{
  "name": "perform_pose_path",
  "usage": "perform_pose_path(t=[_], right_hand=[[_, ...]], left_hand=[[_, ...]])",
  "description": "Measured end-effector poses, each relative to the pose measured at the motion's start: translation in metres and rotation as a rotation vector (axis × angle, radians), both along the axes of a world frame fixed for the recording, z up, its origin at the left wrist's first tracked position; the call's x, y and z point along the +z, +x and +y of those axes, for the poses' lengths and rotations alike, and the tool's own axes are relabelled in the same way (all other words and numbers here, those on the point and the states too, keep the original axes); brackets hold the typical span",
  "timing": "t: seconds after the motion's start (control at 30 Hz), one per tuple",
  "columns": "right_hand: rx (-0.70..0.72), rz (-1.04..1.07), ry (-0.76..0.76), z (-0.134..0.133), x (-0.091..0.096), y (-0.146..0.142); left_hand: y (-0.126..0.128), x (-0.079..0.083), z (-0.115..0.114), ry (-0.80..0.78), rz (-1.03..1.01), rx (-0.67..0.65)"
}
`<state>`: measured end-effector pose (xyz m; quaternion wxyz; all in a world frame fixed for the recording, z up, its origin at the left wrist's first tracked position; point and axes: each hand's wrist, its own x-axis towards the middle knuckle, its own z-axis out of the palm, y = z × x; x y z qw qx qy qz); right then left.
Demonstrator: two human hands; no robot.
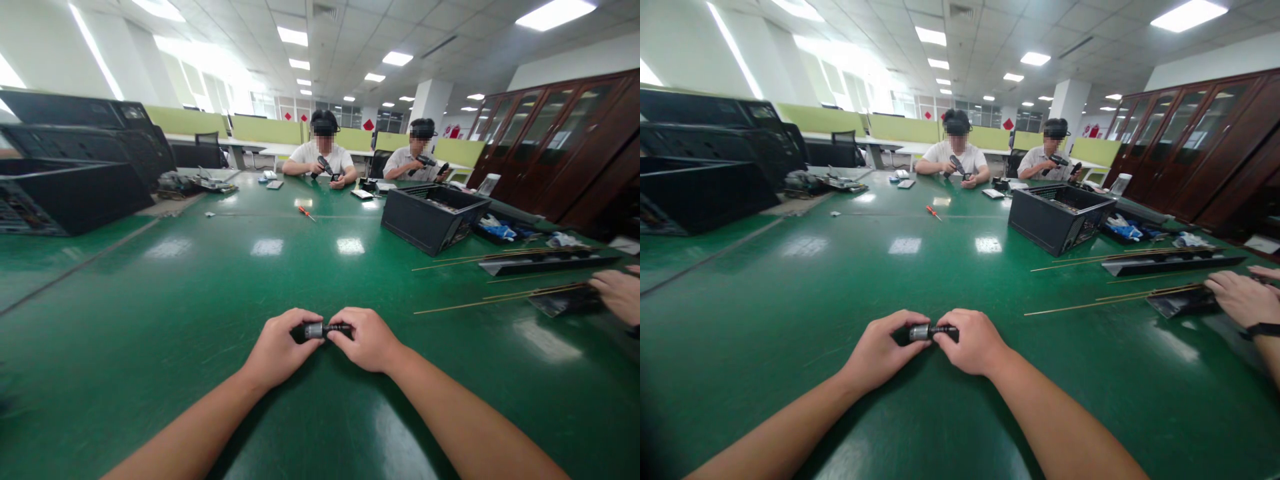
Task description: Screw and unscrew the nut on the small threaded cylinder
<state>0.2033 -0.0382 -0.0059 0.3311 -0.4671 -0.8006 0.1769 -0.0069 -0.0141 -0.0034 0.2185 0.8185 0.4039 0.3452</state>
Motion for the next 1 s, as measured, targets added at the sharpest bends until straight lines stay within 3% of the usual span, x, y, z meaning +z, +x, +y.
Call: perform_pose_path(t=[1.0], right_hand=[[-0.067, -0.009, 0.005, 0.0019, 0.0009, 0.0059]], left_hand=[[-0.0026, -0.0011, 0.0033, 0.006, -0.017, 0.075]])
